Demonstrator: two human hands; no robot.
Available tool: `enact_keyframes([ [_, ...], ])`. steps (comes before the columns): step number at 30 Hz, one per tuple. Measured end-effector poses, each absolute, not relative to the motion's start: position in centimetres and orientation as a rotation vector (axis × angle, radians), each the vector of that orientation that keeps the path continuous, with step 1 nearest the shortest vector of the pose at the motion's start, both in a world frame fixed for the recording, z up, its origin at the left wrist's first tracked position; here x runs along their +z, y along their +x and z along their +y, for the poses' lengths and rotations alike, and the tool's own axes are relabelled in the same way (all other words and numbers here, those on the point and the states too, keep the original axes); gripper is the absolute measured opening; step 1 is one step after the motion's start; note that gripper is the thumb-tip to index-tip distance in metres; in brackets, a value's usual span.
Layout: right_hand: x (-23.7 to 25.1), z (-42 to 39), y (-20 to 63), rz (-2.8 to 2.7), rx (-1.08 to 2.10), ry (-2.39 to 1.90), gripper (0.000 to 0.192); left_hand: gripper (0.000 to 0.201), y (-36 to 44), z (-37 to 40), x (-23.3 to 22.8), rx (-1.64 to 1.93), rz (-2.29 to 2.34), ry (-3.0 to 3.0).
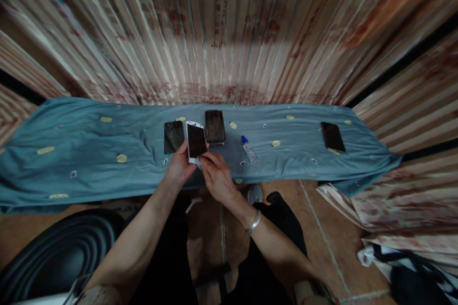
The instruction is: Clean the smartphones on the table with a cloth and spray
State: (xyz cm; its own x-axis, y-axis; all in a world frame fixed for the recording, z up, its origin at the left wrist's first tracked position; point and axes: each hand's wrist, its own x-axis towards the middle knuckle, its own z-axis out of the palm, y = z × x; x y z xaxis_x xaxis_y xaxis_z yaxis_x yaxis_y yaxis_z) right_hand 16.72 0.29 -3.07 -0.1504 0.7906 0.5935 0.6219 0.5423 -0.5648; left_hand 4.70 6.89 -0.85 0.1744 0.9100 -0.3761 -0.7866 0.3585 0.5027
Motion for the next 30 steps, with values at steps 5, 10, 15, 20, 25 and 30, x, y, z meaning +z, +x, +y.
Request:
enact_keyframes([
  [5, -2.6, -0.2, 15.9, -1.873, 0.29, -1.12, 0.029, 0.017, 4.5, 6.8, -1.6, 1.243, 0.681, 0.248],
  [10, -2.4, 0.3, 15.8, -1.818, 0.402, -1.202, 0.024, 0.021, 5.0, 6.7, -2.1, 1.367, 0.72, 0.338],
  [15, -1.7, 0.9, 15.8, -1.689, 0.621, -1.313, 0.018, 0.036, 5.6, 6.4, -2.3, 1.483, 0.832, 0.489],
  [20, -2.0, 1.7, 16.0, -1.525, 0.746, -1.339, 0.014, 0.031, 5.9, 5.6, -1.3, 1.48, 0.852, 0.596],
  [25, -2.4, 2.4, 16.6, -1.444, 0.745, -1.337, 0.015, 0.031, 6.6, 4.8, -0.8, 1.449, 0.849, 0.533],
  [30, -1.7, 2.4, 16.9, -1.549, 0.624, -1.301, 0.018, 0.026, 7.1, 4.9, -1.2, 1.383, 0.811, 0.46],
])
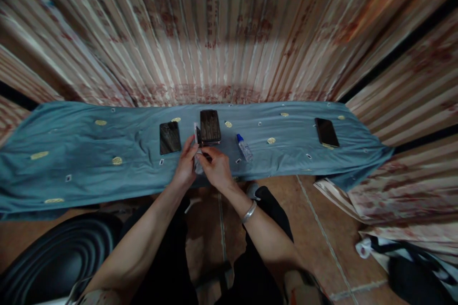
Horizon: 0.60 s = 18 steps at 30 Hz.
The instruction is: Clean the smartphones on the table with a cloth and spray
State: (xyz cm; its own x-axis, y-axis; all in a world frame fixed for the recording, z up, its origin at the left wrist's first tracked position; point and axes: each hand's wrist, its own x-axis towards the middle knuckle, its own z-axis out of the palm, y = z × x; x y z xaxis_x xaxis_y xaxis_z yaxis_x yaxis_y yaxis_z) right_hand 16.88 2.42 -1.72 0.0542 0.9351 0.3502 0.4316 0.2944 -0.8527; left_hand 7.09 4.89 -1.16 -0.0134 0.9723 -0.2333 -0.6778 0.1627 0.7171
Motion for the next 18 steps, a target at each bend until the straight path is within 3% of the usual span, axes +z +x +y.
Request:
enact_keyframes([
  [7, -1.3, 0.8, 16.0, -1.882, 0.244, -1.206, 0.034, 0.014, 6.6, 5.8, -0.6, 1.342, 0.709, 0.32],
  [18, -2.0, 0.9, 17.0, -2.054, 0.05, -1.24, 0.045, 0.025, 7.1, 5.1, -1.4, 1.175, 0.757, 0.184],
])
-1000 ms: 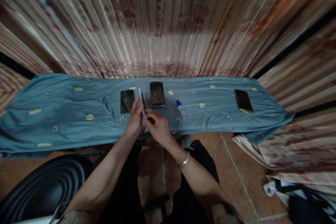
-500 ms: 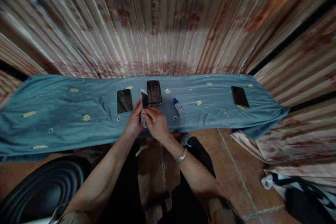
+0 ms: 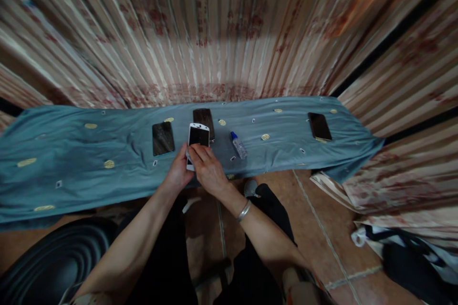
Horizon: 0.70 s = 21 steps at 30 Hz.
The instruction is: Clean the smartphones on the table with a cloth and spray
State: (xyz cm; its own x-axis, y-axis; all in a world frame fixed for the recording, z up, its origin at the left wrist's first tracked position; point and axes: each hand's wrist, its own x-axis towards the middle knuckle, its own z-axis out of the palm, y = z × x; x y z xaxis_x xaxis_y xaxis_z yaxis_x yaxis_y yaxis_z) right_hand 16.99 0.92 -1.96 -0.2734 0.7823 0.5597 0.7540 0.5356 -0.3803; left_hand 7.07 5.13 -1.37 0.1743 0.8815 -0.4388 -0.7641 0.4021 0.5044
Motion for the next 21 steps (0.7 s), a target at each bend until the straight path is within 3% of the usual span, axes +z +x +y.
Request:
enact_keyframes([
  [21, -2.4, 3.9, 20.2, -1.905, 0.043, -1.403, 0.05, 0.032, 8.2, 3.2, -0.5, 1.095, 0.664, 0.314],
])
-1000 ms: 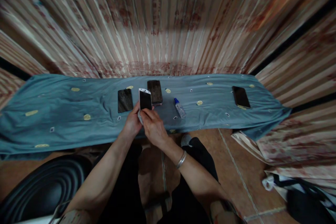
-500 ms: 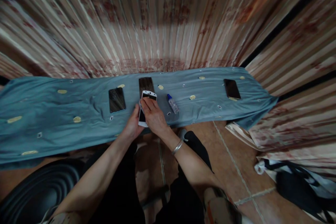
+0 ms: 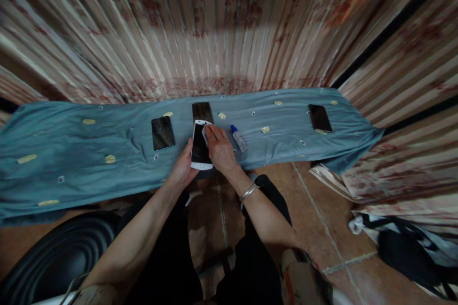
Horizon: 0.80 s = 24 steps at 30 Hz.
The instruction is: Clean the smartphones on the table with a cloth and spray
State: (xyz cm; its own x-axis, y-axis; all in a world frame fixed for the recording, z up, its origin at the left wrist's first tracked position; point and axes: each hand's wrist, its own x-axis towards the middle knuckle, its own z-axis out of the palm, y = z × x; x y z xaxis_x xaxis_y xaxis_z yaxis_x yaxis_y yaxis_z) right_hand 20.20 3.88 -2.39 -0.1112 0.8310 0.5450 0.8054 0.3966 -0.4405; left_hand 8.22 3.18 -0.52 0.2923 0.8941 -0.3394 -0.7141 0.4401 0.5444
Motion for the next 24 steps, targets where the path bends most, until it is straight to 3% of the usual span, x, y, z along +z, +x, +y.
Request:
enact_keyframes([
  [24, -2.5, -0.3, 15.8, -2.082, 0.179, -1.143, 0.04, 0.035, 4.1, 5.1, 0.7, 1.28, 0.797, 0.147],
])
